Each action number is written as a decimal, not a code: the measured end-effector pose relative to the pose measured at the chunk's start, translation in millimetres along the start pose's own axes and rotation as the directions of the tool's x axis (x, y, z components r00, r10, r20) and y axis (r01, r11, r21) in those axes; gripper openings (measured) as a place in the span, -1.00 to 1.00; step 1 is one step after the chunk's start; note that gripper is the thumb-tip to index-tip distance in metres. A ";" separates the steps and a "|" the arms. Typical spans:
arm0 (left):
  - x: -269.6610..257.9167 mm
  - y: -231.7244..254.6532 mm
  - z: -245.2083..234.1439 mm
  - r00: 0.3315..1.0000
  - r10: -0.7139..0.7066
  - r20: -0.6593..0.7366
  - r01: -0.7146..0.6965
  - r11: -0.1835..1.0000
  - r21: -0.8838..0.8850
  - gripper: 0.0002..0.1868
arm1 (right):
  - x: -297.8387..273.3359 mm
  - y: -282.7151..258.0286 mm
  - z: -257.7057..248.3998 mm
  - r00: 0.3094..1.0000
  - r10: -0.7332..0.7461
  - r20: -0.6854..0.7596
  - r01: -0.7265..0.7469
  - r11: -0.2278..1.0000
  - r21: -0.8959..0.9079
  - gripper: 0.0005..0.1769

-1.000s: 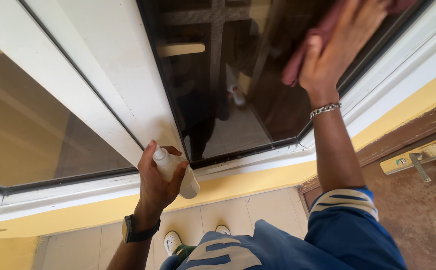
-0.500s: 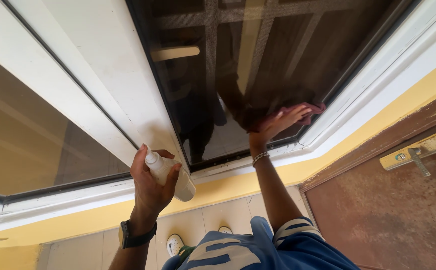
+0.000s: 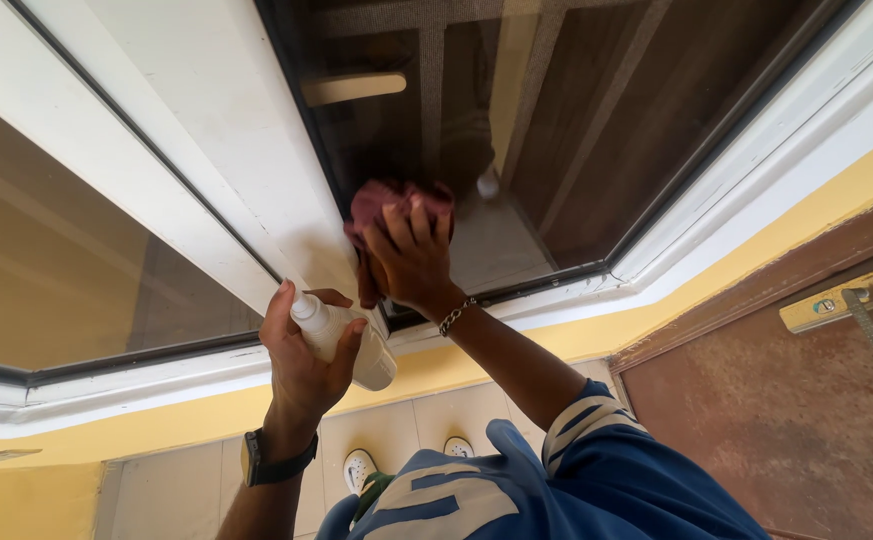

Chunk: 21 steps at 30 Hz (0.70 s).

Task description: The recorder is spraying cleaning solution onto a window and wiping it with a maroon cloth.

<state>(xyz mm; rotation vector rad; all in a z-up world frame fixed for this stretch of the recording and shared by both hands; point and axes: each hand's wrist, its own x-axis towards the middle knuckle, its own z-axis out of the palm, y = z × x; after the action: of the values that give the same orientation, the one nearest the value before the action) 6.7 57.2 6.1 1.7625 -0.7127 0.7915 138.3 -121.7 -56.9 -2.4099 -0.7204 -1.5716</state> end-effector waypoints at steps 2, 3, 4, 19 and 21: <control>0.1 -0.3 1.1 1.000 -0.003 -0.004 0.003 1.000 0.002 -0.03 | -22.0 4.6 2.1 0.998 -0.050 0.033 0.049 0.999 0.024 -0.61; 0.0 -0.4 1.8 1.000 -0.005 -0.007 0.005 1.000 0.003 -0.03 | -33.2 7.0 3.0 0.993 -0.099 0.065 0.096 0.994 0.050 -0.62; 1.5 0.3 2.4 1.000 -0.006 -0.006 0.006 1.000 0.002 -0.03 | -48.1 15.1 6.1 0.993 -0.099 0.066 0.096 0.994 0.049 -0.62; 10.0 6.3 15.3 0.997 0.036 0.064 -0.037 0.999 0.015 -0.02 | -111.4 210.5 -24.5 0.695 0.651 -0.304 -0.656 0.748 0.100 -0.20; 9.0 7.2 15.3 0.996 0.049 0.071 -0.051 0.999 0.017 -0.02 | -121.3 217.2 -20.7 0.467 0.803 -0.370 -0.779 0.572 0.257 -0.15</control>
<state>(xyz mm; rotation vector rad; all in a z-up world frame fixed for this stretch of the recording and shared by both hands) 9.3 39.7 13.4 1.8028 -0.8013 0.7750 187.2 -354.6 -132.2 -1.7263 0.4396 -1.4988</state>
